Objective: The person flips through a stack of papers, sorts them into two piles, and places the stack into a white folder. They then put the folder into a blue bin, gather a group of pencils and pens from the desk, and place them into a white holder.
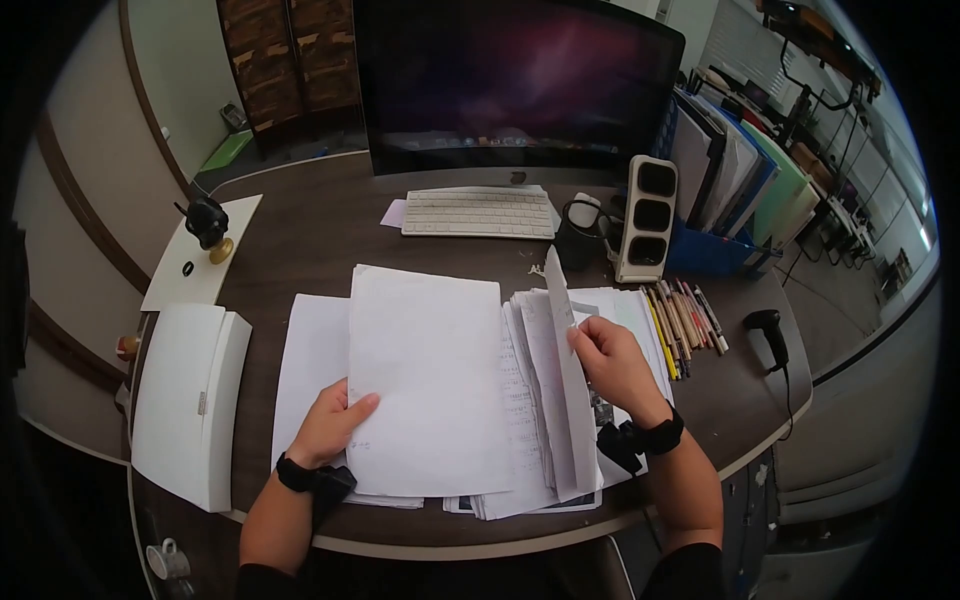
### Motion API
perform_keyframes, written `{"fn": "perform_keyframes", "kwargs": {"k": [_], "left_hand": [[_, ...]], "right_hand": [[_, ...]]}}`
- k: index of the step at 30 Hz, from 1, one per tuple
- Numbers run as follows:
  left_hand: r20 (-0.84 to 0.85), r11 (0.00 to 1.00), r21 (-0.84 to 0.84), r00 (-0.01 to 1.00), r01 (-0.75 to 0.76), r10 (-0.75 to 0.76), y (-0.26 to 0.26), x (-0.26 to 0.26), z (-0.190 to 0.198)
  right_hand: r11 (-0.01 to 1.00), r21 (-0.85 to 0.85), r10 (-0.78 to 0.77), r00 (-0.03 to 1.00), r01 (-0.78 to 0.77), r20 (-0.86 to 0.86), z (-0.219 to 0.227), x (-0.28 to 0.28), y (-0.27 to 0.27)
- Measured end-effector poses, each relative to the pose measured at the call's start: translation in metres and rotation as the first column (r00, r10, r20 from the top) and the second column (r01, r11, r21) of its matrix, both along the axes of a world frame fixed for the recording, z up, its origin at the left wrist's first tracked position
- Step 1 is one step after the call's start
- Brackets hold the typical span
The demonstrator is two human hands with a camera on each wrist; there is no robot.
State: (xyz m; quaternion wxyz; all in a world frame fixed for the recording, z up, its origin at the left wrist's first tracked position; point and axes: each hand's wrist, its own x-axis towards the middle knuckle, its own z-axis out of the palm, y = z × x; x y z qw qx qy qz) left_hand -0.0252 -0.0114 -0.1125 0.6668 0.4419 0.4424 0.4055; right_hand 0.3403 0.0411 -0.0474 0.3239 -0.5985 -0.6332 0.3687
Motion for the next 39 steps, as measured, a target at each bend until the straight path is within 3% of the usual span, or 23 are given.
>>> {"fn": "perform_keyframes", "kwargs": {"k": [5, 7, 9, 14, 19, 22, 28, 31, 35, 39], "left_hand": [[0.000, 1.000, 0.013, 1.000, 0.008, -0.008, 0.000, 0.003, 0.001], [0.006, 1.000, 0.026, 1.000, 0.010, -0.010, 0.001, 0.004, 0.000], [-0.014, 0.999, 0.037, 1.000, -0.008, 0.008, 0.002, 0.003, -0.004], [0.021, 0.999, -0.007, 0.999, -0.049, 0.049, 0.005, 0.000, -0.015], [0.016, 0.993, -0.001, 0.992, -0.122, 0.122, 0.007, -0.003, -0.023], [0.056, 0.992, -0.092, 0.994, -0.089, 0.095, 0.007, -0.002, -0.013], [0.049, 0.995, -0.017, 0.994, -0.097, 0.098, 0.007, 0.002, -0.011], [-0.066, 0.999, 0.034, 0.998, -0.003, 0.005, 0.007, 0.002, -0.013], [0.018, 1.000, 0.029, 1.000, -0.006, 0.005, 0.004, 0.003, -0.011], [0.020, 0.999, 0.031, 0.999, -0.037, 0.036, 0.002, 0.001, 0.000]], "right_hand": [[0.983, -0.086, 0.142, 0.973, -0.159, -0.180, 0.016, -0.067, 0.003], [0.956, -0.128, 0.245, 0.957, -0.266, -0.157, 0.010, -0.099, 0.007], [0.940, -0.013, 0.342, 0.936, -0.342, 0.080, 0.008, -0.126, 0.011], [0.921, 0.146, 0.325, 0.918, -0.362, 0.228, -0.029, -0.172, 0.033], [0.912, 0.103, 0.353, 0.889, -0.396, 0.290, -0.040, -0.195, 0.039], [0.893, 0.024, 0.420, 0.850, -0.449, 0.318, -0.032, -0.203, 0.034], [0.864, 0.021, 0.470, 0.821, -0.503, 0.325, -0.031, -0.191, 0.027], [0.869, 0.053, 0.457, 0.840, -0.492, 0.293, -0.017, -0.158, 0.020], [0.930, 0.061, 0.346, 0.919, -0.362, 0.188, -0.003, -0.099, 0.012], [0.988, -0.002, 0.152, 0.983, -0.153, -0.106, -0.005, -0.037, 0.001]]}}
